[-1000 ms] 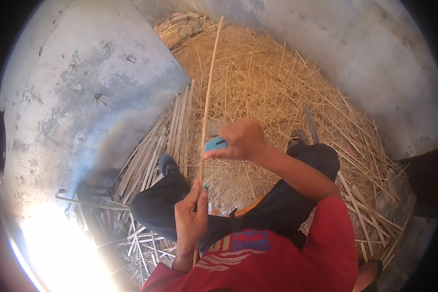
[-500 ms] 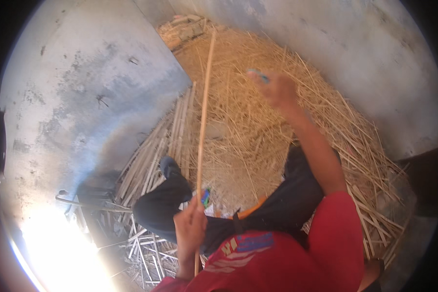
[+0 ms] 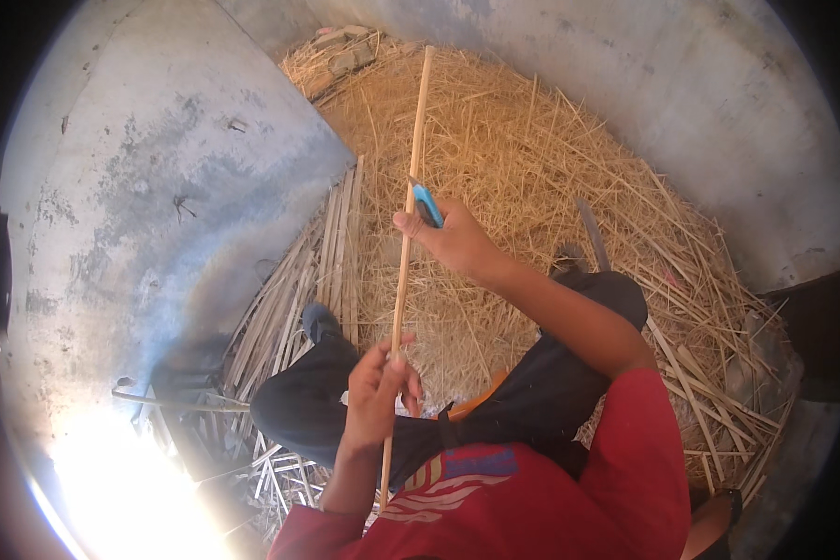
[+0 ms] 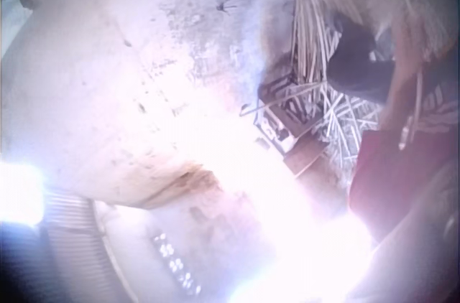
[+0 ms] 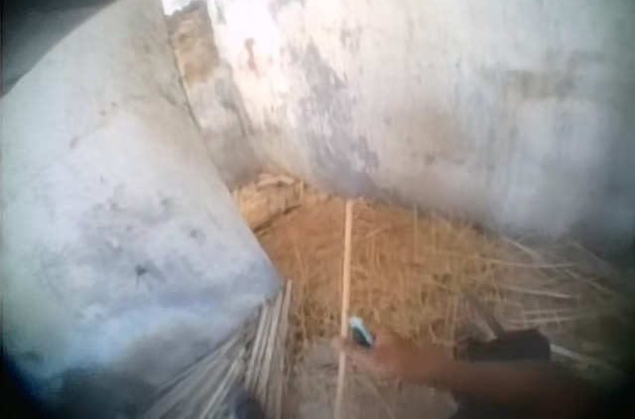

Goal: The person sits on a straw-covered floor and uses a utility knife to peel the outer layer off a long bamboo stick. They hold the stick with one hand and scrape the blade along its length, then place the finished stick aside.

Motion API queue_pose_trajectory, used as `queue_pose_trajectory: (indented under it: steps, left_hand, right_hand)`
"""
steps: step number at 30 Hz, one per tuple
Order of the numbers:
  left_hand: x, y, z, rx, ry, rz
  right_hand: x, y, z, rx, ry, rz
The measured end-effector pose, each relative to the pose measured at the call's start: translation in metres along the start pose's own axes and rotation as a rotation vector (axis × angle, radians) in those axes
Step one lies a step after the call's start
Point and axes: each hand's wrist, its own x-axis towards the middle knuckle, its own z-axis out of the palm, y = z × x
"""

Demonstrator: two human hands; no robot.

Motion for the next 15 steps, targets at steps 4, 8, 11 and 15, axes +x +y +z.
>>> queue_pose_trajectory:
  steps: [4,8,11,15]
  left_hand:
    - [0.025,0.013,0.0,0.154,0.019,0.034]
    - [0.023,0.014,0.001,0.296,0.206,0.198]
    - [0.018,0.024,0.009,0.3,0.194,0.119]
    - [0.012,0.02,0.012,0.435,0.234,0.214]
  right_hand:
    - [-0.002,0.003,-0.005,-0.215,0.041,-0.201]
    - [-0.033,-0.011,-0.011,-0.979,0.041,-0.456]
    - [-0.047,-0.005,-0.006,-1.163,0.019,-0.603]
    - [-0.04,0.003,-0.005,-1.196,0.074,-0.786]
